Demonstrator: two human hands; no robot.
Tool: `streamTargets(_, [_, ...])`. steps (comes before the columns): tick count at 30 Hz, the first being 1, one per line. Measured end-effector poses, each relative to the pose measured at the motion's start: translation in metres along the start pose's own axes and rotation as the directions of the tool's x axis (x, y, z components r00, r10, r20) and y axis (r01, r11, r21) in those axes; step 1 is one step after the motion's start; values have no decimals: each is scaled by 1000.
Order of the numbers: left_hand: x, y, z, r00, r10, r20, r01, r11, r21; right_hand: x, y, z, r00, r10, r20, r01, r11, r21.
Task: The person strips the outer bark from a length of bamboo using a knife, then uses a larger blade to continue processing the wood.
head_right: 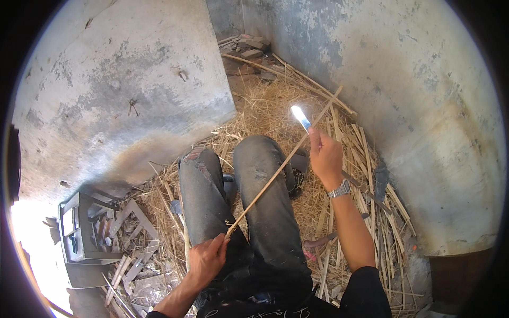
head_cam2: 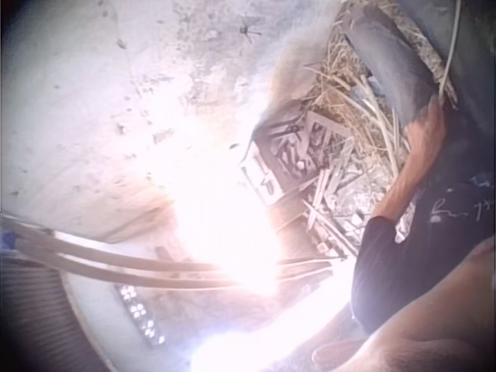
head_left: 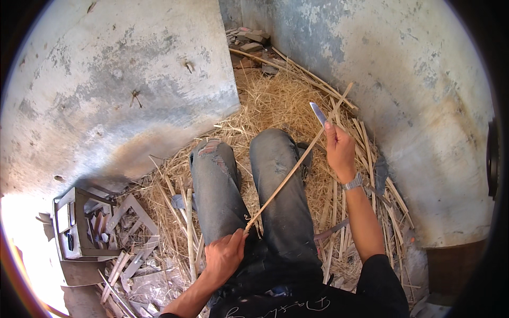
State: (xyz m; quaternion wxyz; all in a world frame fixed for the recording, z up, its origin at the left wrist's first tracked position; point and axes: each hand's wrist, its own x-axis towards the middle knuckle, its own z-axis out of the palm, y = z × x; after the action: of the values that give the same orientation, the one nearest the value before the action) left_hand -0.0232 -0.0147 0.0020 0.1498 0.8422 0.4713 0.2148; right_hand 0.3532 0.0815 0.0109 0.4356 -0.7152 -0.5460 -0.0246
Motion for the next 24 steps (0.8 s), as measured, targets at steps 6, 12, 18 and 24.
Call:
streamTargets(6, [1,0,12,998,68,-16,-68,998,3,-36,-24,12,993,-52,108,44,996,79])
streamTargets(12, [20,14,21,997,68,-39,-69,997,-29,-73,-46,13,976,-63,208,22,981,193])
streamTargets(18, [52,24,32,997,67,-49,-71,993,-93,-101,-62,4,937,-67,343,-3,980,199])
streamTargets(24, [71,29,36,999,-20,-44,13,988,-156,-123,-70,-10,854,-65,516,-74,967,243])
